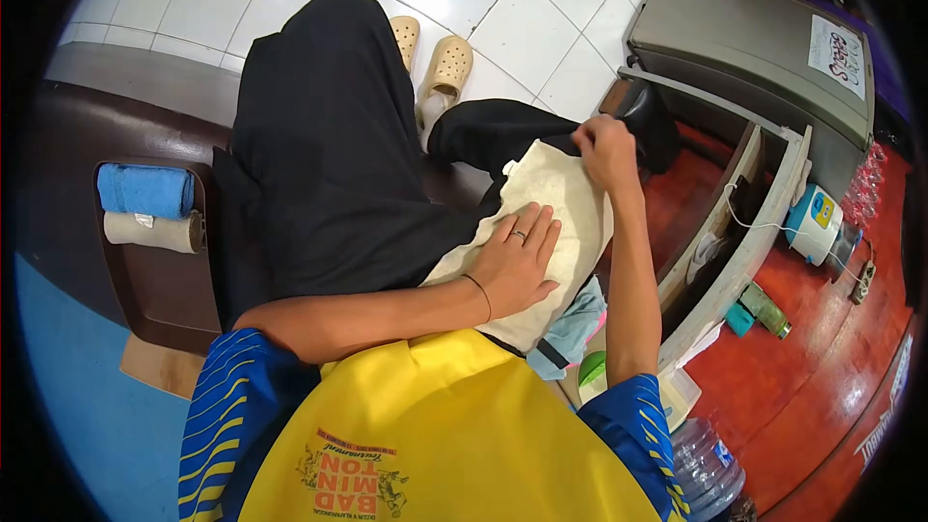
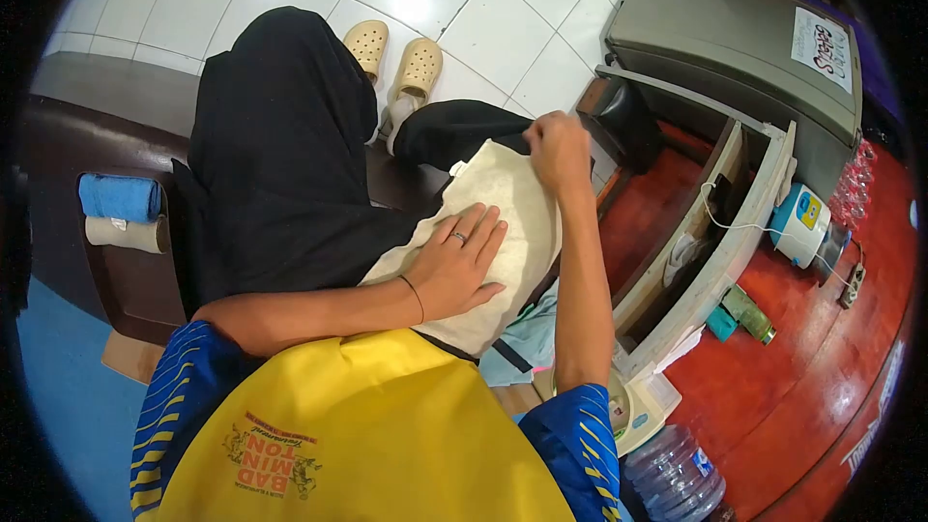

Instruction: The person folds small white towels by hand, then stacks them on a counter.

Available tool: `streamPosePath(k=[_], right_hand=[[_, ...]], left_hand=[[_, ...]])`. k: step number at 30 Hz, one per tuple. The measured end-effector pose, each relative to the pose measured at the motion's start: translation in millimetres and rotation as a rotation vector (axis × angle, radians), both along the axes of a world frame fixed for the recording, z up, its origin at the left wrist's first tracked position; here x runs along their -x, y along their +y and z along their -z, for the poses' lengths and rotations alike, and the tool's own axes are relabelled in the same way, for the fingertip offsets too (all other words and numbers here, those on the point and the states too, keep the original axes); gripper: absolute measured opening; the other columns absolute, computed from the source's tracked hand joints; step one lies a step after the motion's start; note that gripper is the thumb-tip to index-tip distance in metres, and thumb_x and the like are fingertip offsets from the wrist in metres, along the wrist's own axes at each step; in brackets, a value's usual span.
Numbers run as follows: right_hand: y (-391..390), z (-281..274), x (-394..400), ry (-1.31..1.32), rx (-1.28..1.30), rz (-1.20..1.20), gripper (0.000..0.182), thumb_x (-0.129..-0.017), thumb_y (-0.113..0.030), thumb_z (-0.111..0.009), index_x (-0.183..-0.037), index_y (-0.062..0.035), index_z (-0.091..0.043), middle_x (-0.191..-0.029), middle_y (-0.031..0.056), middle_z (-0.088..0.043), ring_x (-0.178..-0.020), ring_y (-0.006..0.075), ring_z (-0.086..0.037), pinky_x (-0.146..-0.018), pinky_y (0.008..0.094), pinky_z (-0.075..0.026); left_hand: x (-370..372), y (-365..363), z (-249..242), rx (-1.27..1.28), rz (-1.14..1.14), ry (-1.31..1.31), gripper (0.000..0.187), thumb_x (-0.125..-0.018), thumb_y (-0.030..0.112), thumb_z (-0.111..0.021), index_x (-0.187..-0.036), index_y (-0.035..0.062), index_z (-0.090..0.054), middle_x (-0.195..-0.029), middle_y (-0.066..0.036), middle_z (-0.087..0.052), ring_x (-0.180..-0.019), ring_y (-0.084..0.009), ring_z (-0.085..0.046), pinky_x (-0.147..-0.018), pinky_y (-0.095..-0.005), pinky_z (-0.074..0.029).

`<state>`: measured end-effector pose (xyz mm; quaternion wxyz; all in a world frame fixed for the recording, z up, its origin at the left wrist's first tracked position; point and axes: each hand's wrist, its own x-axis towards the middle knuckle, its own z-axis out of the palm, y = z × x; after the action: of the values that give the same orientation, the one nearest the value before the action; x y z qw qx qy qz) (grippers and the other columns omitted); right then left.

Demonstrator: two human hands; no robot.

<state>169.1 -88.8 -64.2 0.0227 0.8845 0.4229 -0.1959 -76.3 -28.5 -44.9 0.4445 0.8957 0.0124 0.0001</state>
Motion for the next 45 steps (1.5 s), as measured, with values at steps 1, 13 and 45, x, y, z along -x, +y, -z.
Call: streamPosePath(k=[1, 13, 45], right_hand=[[-5.6, 3.3, -1.6, -0.134, -0.085, 0.036, 0.015, -0.083, -0.016, -0.067, -0.082, -0.0022, -0.071, -0.089, 0.0178, -0.067, -0.085, 0.0376, -0.063, -0.074, 0.0461, -0.050], [18.1, -9.0, 20.2, 0.154, 0.287, 0.056, 0.025, -0.073, -0.034, -0.079, -0.074, -0.0090, -0.075, -0.086, 0.0134, -0.070, -0.077, 0.0317, -0.064, -0.087, 0.0450, -0.043], [-103.6, -59.1, 133.8, -0.138, -0.838, 0.545, 0.024, -0.088, -0.020, -0.070, -0.111, -0.0108, -0.074, -0.133, 0.0182, -0.059, -0.126, 0.0342, -0.053, -0.105, 0.0396, -0.042]], left_hand=[[0.1, 0.2, 0.2, -0.003, -0.009, -0.008, 0.073, -0.089, 0.047, -0.058, -0.136, -0.0070, -0.047, -0.143, -0.026, -0.043, -0.134, -0.0391, -0.037, -0.108, -0.0465, -0.031], [0.4, -0.8, 1.8, -0.032, -0.015, -0.039, 0.072, -0.089, 0.046, -0.058, -0.135, -0.0076, -0.047, -0.142, -0.027, -0.044, -0.132, -0.0396, -0.038, -0.106, -0.0462, -0.032], [2.2, 0.0, 3.2, -0.115, 0.096, -0.154, 0.074, -0.089, 0.035, -0.062, -0.143, -0.0090, -0.036, -0.146, -0.029, -0.040, -0.134, -0.0420, -0.040, -0.105, -0.0467, -0.035]])
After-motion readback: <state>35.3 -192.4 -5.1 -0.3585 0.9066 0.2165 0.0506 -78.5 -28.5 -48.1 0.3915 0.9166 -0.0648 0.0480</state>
